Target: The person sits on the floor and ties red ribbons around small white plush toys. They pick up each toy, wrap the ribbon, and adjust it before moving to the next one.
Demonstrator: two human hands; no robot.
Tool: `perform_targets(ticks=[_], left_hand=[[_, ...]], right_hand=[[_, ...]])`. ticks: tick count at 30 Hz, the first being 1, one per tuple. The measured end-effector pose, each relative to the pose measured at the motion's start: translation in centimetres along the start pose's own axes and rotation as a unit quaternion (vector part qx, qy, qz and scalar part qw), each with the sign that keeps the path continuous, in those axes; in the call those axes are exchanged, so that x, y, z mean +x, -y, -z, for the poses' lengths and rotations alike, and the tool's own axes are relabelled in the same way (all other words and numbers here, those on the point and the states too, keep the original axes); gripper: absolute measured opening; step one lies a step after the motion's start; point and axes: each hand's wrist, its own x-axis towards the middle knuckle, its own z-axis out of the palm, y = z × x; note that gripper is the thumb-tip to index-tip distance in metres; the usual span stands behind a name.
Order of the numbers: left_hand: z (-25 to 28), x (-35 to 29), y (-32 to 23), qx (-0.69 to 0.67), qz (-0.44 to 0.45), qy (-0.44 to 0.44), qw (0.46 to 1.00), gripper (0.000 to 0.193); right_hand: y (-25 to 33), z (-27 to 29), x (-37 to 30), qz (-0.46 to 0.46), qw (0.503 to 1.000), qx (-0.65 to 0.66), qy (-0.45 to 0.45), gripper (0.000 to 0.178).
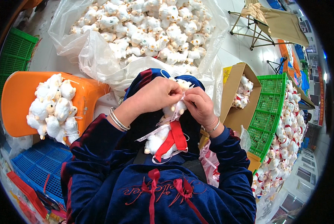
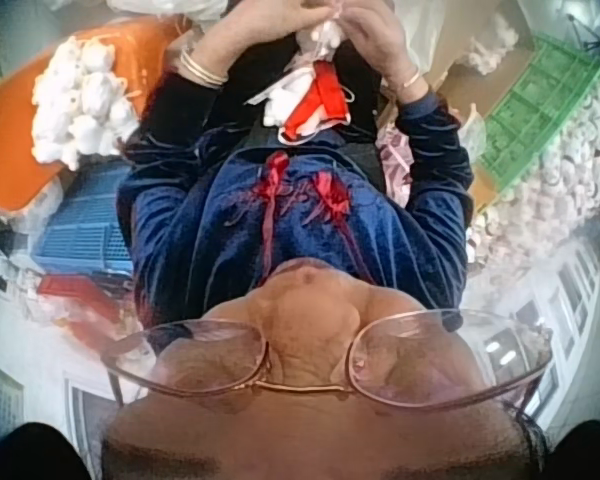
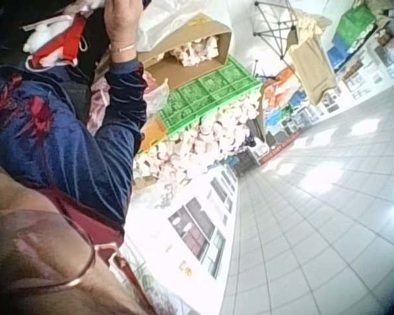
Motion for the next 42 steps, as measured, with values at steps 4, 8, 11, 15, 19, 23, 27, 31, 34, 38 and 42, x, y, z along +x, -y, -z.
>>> perform_targets(ticks=[4,8,11,15,19,23,27,31,34,38,42], left_hand=[[-0.7,-0.5,0.2,-0.008,-0.009,-0.037,0.999,0.015],[-0.9,-0.6,0.1,-0.011,-0.011,-0.044,0.999,0.013],[-1.2,-0.7,0.3,-0.02,-0.009,-0.052,0.998,0.012],[-1.9,-0.9,0.7,-0.042,-0.022,-0.085,0.995,0.013],[-2.3,-1.3,0.5,-0.064,-0.009,-0.112,0.992,0.014],[-2.6,-1.6,0.4,-0.067,0.002,-0.135,0.989,0.014],[-3.0,-1.8,1.0,-0.077,-0.007,-0.154,0.985,0.014],[-3.1,-2.1,1.5,-0.068,-0.012,-0.175,0.982,0.015],[-3.7,-2.6,1.9,-0.105,-0.01,-0.196,0.975,0.015],[-3.2,-2.6,2.4,-0.197,0.015,-0.173,0.965,0.017],[-1.5,-1.6,1.9,-0.328,0.116,-0.116,0.93,0.035]], right_hand=[[0.5,0.0,0.1,-0.022,1.0,0.012,-0.005,0.025],[0.7,0.1,-0.3,-0.053,0.998,0.032,-0.022,0.023],[1.1,-0.1,-0.9,-0.147,0.987,0.057,-0.031,0.021],[1.7,-1.0,-1.5,-0.192,0.972,0.099,-0.089,0.02],[1.6,-1.9,-2.0,-0.203,0.964,0.115,-0.127,0.019],[1.9,-2.4,-2.5,-0.225,0.954,0.13,-0.147,0.018],[1.5,-2.5,-2.8,-0.202,0.962,0.104,-0.149,0.017],[1.9,-1.9,-2.8,-0.194,0.967,0.08,-0.144,0.019],[1.7,-1.8,-2.7,-0.158,0.975,0.054,-0.146,0.022],[1.9,-1.7,-2.5,-0.157,0.977,0.045,-0.139,0.014],[2.0,-0.9,-2.1,-0.303,0.874,0.308,-0.221,0.029]])
